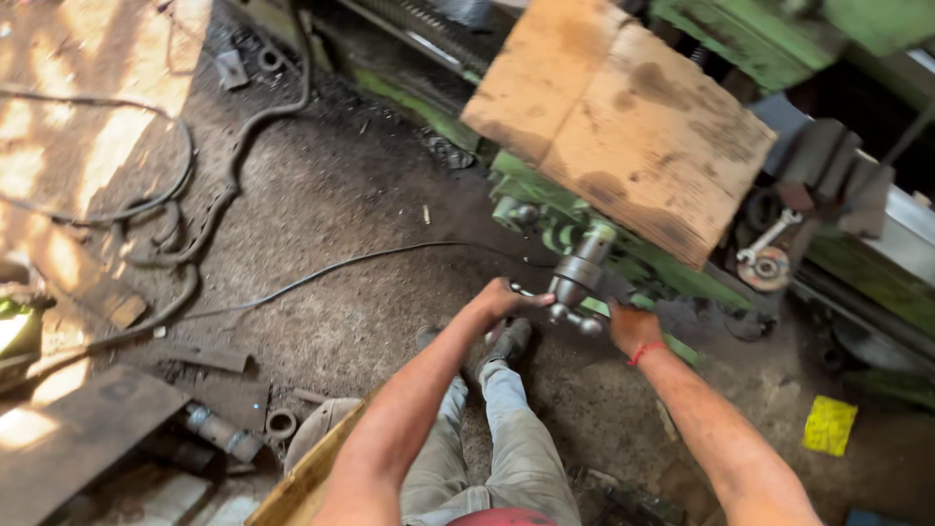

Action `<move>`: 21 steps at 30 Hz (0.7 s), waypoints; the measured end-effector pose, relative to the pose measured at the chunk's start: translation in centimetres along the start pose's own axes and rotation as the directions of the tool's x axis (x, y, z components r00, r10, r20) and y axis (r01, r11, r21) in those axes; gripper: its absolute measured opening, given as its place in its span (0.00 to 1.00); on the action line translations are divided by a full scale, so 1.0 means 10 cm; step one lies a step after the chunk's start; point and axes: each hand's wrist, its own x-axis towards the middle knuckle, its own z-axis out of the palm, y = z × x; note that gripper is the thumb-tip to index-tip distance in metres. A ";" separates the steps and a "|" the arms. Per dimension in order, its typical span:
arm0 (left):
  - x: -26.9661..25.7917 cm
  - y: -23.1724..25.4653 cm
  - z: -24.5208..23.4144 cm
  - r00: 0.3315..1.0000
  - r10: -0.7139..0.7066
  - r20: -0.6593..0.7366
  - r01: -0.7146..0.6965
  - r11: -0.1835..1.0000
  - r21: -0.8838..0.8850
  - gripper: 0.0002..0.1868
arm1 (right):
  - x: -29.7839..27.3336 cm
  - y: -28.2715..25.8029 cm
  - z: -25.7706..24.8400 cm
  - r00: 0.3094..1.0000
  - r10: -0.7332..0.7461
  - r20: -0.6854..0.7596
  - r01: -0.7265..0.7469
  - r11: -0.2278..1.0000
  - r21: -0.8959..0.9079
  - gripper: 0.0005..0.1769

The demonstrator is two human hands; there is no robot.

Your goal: The person operates a green milling machine, using a hand crank to lower the spindle onto a wooden block. They repeatedly adjust the machine's position and the block's placement while the machine is running.

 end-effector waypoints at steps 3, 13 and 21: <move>-0.16 0.06 0.04 0.980 0.108 -0.168 -0.082 0.984 0.158 0.47 | -0.04 -0.01 0.05 0.999 -0.009 -0.039 0.008 1.000 -0.021 0.15; -0.60 0.44 0.16 0.914 0.185 -0.362 0.005 0.886 0.464 0.46 | -0.04 -0.08 -0.08 1.000 0.006 0.008 -0.006 1.000 0.029 0.28; -0.77 0.52 0.37 0.807 0.388 -0.445 -0.070 0.811 0.580 0.35 | -0.05 -0.13 -0.19 0.997 0.018 0.073 -0.023 0.998 0.061 0.25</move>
